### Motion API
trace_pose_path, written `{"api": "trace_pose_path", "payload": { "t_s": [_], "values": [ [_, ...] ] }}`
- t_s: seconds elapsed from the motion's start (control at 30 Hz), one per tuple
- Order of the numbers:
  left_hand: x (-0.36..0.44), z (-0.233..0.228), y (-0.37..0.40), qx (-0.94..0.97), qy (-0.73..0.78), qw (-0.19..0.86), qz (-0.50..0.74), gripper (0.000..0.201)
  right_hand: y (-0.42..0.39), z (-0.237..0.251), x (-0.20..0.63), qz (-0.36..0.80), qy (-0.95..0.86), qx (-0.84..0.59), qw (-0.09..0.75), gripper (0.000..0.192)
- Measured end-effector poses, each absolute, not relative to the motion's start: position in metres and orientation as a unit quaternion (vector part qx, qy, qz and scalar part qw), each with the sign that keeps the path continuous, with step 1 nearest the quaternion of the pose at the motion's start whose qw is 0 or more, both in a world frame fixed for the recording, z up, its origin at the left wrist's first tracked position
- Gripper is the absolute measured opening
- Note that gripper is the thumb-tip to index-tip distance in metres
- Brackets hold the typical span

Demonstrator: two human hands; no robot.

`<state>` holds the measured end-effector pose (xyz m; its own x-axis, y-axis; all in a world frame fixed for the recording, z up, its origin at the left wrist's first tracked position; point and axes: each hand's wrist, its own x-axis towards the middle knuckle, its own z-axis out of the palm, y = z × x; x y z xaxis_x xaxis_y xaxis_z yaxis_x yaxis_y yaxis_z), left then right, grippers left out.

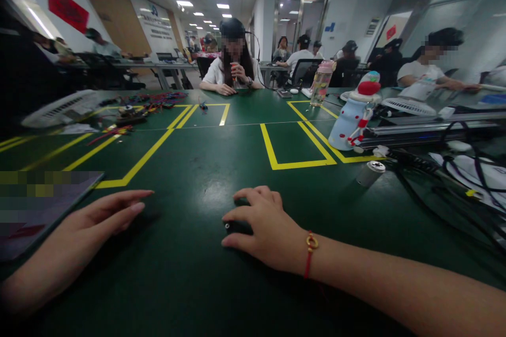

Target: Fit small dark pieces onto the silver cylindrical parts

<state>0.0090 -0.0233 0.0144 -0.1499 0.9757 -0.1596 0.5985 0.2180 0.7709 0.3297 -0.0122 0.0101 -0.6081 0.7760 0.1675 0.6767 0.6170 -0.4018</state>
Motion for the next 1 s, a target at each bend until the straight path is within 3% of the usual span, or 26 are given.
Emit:
{"api": "trace_pose_path", "payload": {
  "t_s": [0.1, 0.3, 0.4, 0.5, 0.57, 0.9, 1.0],
  "values": [
    [0.007, 0.012, -0.023, 0.562, 0.706, 0.323, 0.287, 0.052, -0.008, 0.014, 0.330, 0.086, -0.886, -0.421, 0.175, 0.024],
    [0.006, 0.009, -0.022, 0.551, 0.707, 0.340, 0.285, 0.053, 0.013, 0.040, 0.459, -0.110, -0.773, -0.575, 0.245, 0.034],
    [0.007, 0.008, -0.022, 0.546, 0.709, 0.342, 0.289, 0.052, 0.018, 0.044, 0.527, -0.190, -0.698, -0.665, 0.188, 0.036],
    [0.007, 0.007, -0.022, 0.543, 0.713, 0.338, 0.288, 0.051, 0.017, 0.043, 0.562, -0.170, -0.624, -0.757, 0.095, 0.041],
    [0.006, 0.006, -0.022, 0.542, 0.715, 0.338, 0.284, 0.052, 0.015, 0.044, 0.565, -0.122, -0.596, -0.790, 0.077, 0.045],
    [0.002, 0.002, -0.023, 0.537, 0.708, 0.349, 0.297, 0.052, 0.013, 0.051, 0.560, -0.077, -0.582, -0.805, 0.090, 0.044],
    [-0.002, -0.002, -0.022, 0.538, 0.707, 0.350, 0.296, 0.055, 0.014, 0.048, 0.565, -0.051, -0.563, -0.813, 0.138, 0.048]
  ]
}}
